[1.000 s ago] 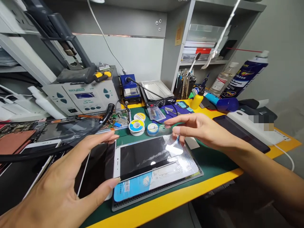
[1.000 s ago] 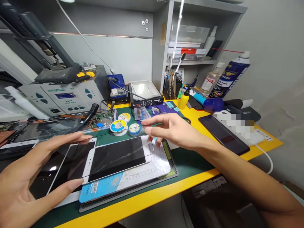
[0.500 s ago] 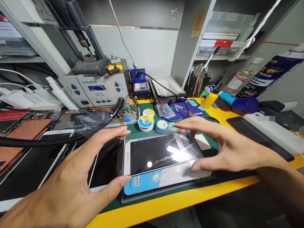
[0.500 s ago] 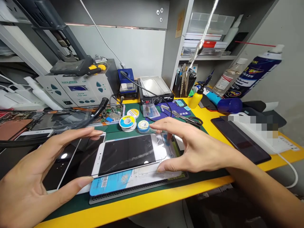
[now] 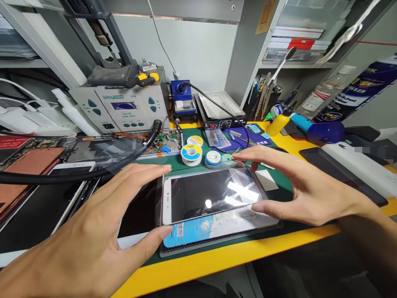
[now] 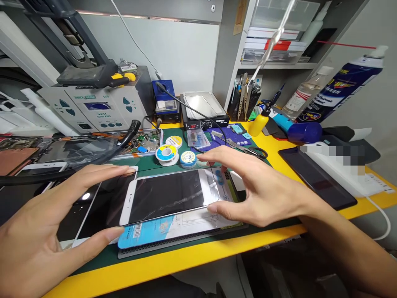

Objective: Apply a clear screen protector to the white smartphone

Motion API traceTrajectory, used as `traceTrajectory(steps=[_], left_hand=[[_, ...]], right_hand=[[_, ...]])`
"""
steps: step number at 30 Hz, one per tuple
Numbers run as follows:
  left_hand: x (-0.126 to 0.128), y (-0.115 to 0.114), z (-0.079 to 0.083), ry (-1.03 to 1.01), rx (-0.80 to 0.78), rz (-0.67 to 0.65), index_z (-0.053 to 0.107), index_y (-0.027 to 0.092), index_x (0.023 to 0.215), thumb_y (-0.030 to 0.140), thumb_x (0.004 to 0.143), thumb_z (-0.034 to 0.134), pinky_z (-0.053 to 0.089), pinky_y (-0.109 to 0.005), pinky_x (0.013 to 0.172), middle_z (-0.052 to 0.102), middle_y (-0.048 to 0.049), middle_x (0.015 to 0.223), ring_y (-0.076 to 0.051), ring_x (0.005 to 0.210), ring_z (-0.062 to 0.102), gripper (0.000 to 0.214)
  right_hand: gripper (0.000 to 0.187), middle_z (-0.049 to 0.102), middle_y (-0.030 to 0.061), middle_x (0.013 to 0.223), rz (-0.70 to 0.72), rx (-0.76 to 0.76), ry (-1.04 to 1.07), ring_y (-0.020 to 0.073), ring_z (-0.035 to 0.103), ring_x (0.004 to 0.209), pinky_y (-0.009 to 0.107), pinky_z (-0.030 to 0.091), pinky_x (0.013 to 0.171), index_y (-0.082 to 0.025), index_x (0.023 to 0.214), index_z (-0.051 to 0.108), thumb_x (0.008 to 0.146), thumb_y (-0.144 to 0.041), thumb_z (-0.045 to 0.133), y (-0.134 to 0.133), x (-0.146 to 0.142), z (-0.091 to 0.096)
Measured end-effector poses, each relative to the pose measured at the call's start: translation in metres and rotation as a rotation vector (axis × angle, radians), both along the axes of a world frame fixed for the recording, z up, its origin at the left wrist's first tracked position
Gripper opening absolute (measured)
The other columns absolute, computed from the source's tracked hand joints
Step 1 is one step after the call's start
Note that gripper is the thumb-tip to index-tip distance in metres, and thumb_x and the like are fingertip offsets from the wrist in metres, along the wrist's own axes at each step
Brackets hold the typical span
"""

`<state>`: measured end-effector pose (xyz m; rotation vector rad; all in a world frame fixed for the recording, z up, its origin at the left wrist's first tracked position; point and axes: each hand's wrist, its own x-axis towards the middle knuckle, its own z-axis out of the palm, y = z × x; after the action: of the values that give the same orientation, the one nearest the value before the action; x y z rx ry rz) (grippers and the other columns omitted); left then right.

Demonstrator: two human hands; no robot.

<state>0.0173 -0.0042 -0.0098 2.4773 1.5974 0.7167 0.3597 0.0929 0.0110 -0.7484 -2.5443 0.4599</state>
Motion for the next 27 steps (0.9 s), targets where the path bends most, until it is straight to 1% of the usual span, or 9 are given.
traceTrajectory(steps=[4, 8, 10, 13, 17, 21, 27], left_hand=[[-0.004, 0.002, 0.007, 0.05, -0.019, -0.089, 0.039, 0.025, 0.153, 0.033, 0.089, 0.069, 0.045, -0.044, 0.117, 0.055, -0.0105, 0.149, -0.032, 0.135, 0.056, 0.072], [-0.004, 0.0, 0.013, 0.079, -0.056, -0.117, 0.038, 0.019, 0.153, 0.032, 0.089, 0.069, 0.044, -0.043, 0.118, 0.053, -0.0139, 0.15, -0.032, 0.138, 0.053, 0.073], [-0.004, 0.0, 0.013, 0.078, -0.075, -0.126, 0.038, 0.018, 0.152, 0.031, 0.089, 0.068, 0.043, -0.043, 0.119, 0.054, -0.0143, 0.149, -0.031, 0.139, 0.052, 0.071], [-0.004, 0.0, 0.013, 0.073, -0.088, -0.128, 0.037, 0.019, 0.153, 0.031, 0.09, 0.068, 0.043, -0.044, 0.12, 0.054, -0.0144, 0.149, -0.03, 0.14, 0.05, 0.071], [-0.004, 0.0, 0.012, 0.082, -0.107, -0.106, 0.035, 0.021, 0.155, 0.032, 0.09, 0.068, 0.043, -0.045, 0.119, 0.053, -0.0134, 0.15, -0.03, 0.14, 0.05, 0.073], [-0.004, -0.001, 0.011, 0.1, -0.101, -0.091, 0.035, 0.021, 0.155, 0.034, 0.09, 0.068, 0.043, -0.045, 0.119, 0.053, -0.0131, 0.151, -0.031, 0.14, 0.049, 0.075], [-0.005, -0.004, 0.011, 0.107, -0.1, -0.074, 0.036, 0.021, 0.154, 0.035, 0.09, 0.068, 0.044, -0.047, 0.119, 0.053, -0.0136, 0.15, -0.032, 0.141, 0.049, 0.073]], right_hand=[[0.067, 0.068, 0.0078, 0.138, -0.016, 0.031, -0.03, 0.029, 0.069, 0.12, 0.037, 0.059, 0.103, -0.027, 0.145, 0.056, 0.083, -0.038, 0.078, -0.001, 0.0, 0.001], [0.065, 0.069, 0.005, 0.138, -0.049, 0.076, -0.089, 0.0294, 0.071, 0.117, 0.038, 0.06, 0.103, -0.032, 0.145, 0.055, 0.085, -0.045, 0.076, -0.002, 0.001, -0.001], [0.064, 0.069, 0.0038, 0.137, -0.058, 0.115, -0.12, 0.0293, 0.072, 0.116, 0.04, 0.059, 0.106, -0.033, 0.145, 0.054, 0.086, -0.05, 0.073, -0.001, 0.003, -0.005], [0.066, 0.068, 0.0022, 0.138, -0.071, 0.135, -0.144, 0.0293, 0.071, 0.118, 0.042, 0.058, 0.108, -0.036, 0.146, 0.052, 0.086, -0.055, 0.073, 0.001, 0.006, -0.011], [0.069, 0.067, 0.0007, 0.139, -0.087, 0.119, -0.159, 0.0297, 0.069, 0.12, 0.041, 0.063, 0.101, -0.039, 0.146, 0.052, 0.084, -0.059, 0.074, 0.002, 0.007, -0.016], [0.067, 0.067, -0.0008, 0.138, -0.113, 0.1, -0.161, 0.0298, 0.07, 0.118, 0.041, 0.065, 0.097, -0.042, 0.144, 0.053, 0.083, -0.063, 0.073, 0.001, 0.007, -0.017], [0.071, 0.067, -0.0012, 0.139, -0.145, 0.063, -0.175, 0.0318, 0.068, 0.121, 0.043, 0.064, 0.097, -0.044, 0.144, 0.054, 0.079, -0.064, 0.075, 0.0, 0.009, -0.016]])
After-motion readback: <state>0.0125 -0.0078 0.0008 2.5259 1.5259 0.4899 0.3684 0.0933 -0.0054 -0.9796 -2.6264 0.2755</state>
